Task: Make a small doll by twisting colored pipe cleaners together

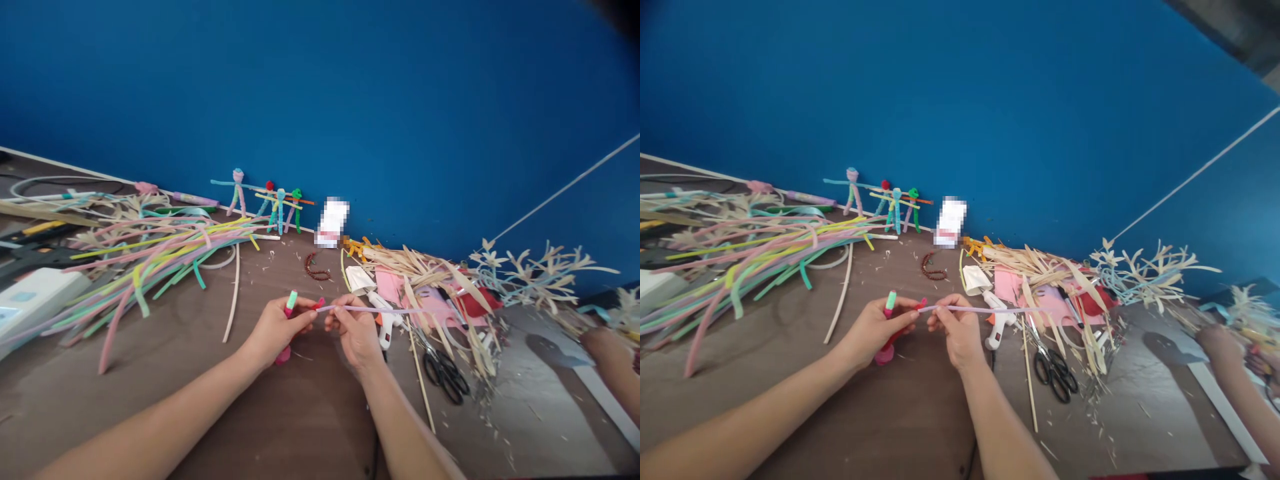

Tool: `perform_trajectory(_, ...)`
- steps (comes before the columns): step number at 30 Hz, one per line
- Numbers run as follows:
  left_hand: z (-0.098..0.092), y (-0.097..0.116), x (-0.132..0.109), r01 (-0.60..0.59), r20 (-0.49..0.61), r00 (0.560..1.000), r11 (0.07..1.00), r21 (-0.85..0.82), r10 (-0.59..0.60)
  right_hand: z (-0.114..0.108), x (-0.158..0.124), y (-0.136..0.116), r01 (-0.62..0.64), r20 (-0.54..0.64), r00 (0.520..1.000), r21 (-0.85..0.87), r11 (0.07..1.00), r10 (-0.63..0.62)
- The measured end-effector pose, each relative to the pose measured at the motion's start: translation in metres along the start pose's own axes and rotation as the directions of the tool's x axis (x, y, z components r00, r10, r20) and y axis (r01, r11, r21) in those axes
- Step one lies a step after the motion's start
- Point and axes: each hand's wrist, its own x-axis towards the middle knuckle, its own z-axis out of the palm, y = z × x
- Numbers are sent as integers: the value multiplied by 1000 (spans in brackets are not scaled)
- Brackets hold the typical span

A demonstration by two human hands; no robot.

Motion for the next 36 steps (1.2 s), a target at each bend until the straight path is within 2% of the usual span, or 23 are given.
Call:
perform_trajectory(8, 1, 3, -1, 22, -35, 999, 998, 53, -20, 2, -1, -1, 11, 20, 1000, 24, 1000, -12)
perform_trajectory(12, 0, 2, -1, -18, -26, 999, 999, 43, 19, 2, -3, -1, 8, 54, 998, 50, 999, -11)
perform_trajectory(17, 0, 5, -3, -52, -11, 999, 998, 39, 53, -1, -2, 3, 15, 75, 997, -31, 999, -13)
perform_trajectory(27, -1, 1, -4, -91, 37, 995, 995, 45, 90, -3, -2, 12, 123, 98, 989, -176, 977, -107)
perform_trajectory(31, -1, 1, -4, -92, 67, 994, 995, 37, 89, -3, -3, 14, 143, 76, 989, -190, 971, -130)
perform_trajectory(36, -1, 3, -3, -46, 38, 998, 999, -5, 46, -3, -3, 12, 158, 60, 987, -154, 975, -151)
